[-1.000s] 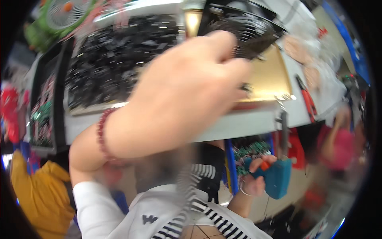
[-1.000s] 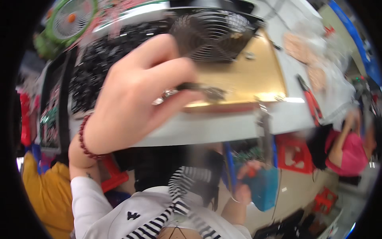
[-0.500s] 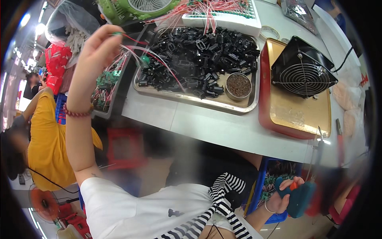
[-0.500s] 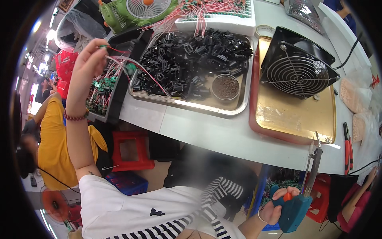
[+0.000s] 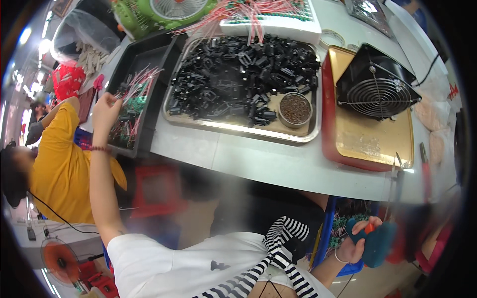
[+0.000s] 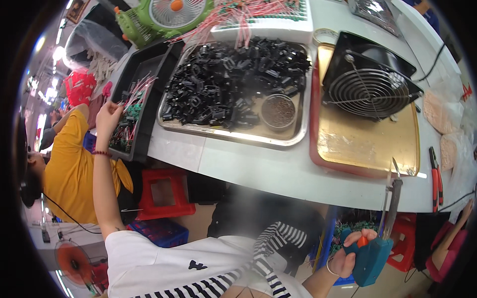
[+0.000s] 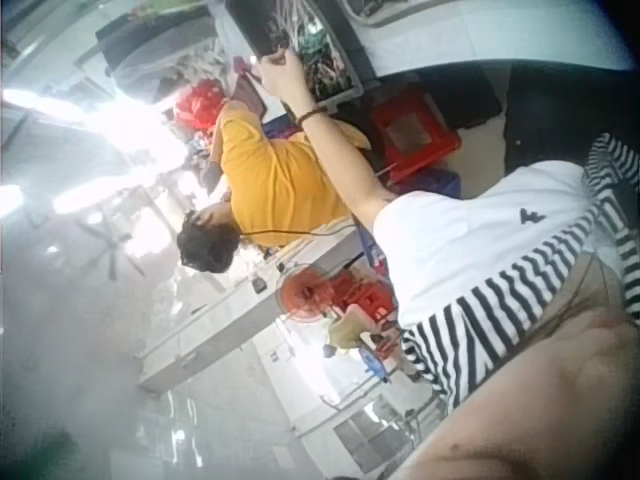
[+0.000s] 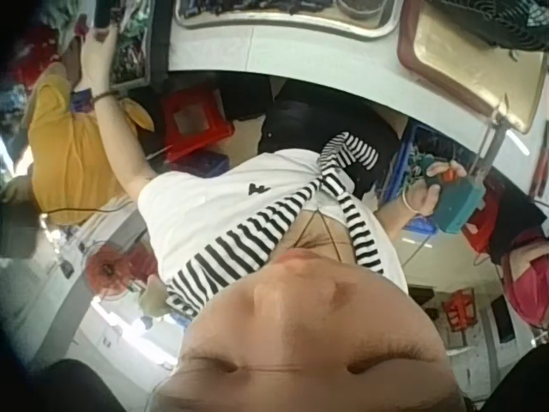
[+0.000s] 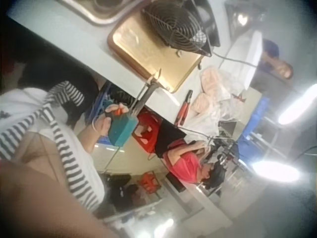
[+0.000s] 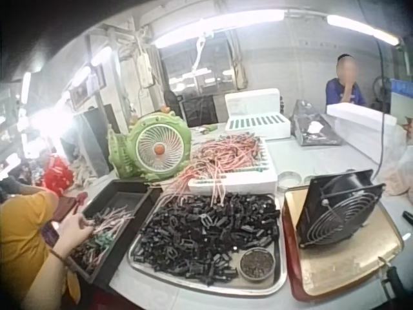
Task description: Soldering wires onto small electronic circuit boards at a factory workstation.
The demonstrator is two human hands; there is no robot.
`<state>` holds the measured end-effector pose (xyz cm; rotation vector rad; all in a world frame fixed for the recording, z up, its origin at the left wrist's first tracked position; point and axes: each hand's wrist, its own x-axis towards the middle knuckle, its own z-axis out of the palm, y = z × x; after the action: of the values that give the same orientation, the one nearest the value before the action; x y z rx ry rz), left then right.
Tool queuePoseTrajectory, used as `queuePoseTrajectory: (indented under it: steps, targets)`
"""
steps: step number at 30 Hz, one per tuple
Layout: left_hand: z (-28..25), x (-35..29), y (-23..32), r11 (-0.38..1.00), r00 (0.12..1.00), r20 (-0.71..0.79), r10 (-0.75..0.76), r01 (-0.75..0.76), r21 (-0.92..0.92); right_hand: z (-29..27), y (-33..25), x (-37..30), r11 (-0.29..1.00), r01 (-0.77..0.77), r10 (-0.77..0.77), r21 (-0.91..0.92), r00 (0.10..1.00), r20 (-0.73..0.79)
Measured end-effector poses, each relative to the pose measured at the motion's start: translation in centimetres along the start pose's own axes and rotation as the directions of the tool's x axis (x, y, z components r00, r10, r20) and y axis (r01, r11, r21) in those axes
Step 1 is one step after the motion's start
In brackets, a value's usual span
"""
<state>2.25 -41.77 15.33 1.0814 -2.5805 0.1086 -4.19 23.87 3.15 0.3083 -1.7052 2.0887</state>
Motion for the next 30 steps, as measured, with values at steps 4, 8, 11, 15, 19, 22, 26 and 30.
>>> queuePoseTrajectory:
  steps: [4, 8, 11, 15, 19, 22, 26, 30]
  targets:
    - [-2.9, -2.0, 5.6, 0.897, 0.971, -0.145, 0.192, -0.113, 0.428, 1.8, 0.2, 0.6, 0.998, 0.066, -0.066, -0.011, 0.996, 0.066]
    - [-4.8, -2.1, 16.1, 0.836, 0.818, -0.211, 0.536, -0.548, 0.0, 3.2, -1.2, 0.9, 0.991, 0.105, -0.101, -0.083, 0.994, 0.046]
    - [-4.4, -3.1, 24.7, 0.572, 0.619, -0.192, 0.761, -0.781, -0.252, 3.1, -1.5, 1.1, 0.994, 0.107, -0.107, 0.011, 0.989, 0.098]
    - [-2.1, -3.8, 30.9, 0.325, 0.375, -0.085, 0.923, -0.88, -0.346, 1.9, -2.2, 0.2, 0.996, -0.006, 0.008, -0.088, 1.0, 0.016]
    - [0.5, -3.1, 32.8, 0.321, 0.353, -0.081, 0.932, -0.909, -0.264, 0.9, -2.2, -0.2, 0.985, 0.011, -0.009, -0.175, 1.0, 0.009]
    - [1.3, -2.7, 33.2, 0.315, 0.343, -0.065, 0.937, -0.911, -0.265, 0.4, -2.0, -0.2, 0.986, 0.003, -0.004, -0.169, 1.0, -0.009]
    - [1.4, -2.5, 33.1, 0.331, 0.395, -0.166, 0.903, -0.889, -0.316, 0.8, -1.6, 0.1, 0.993, -0.023, 0.017, -0.118, 0.999, -0.052]
    - [1.5, -3.1, 32.7, 0.348, 0.403, -0.141, 0.904, -0.887, -0.304, 1.2, -1.4, 0.6, 0.996, -0.005, 0.002, -0.089, 1.0, -0.027]
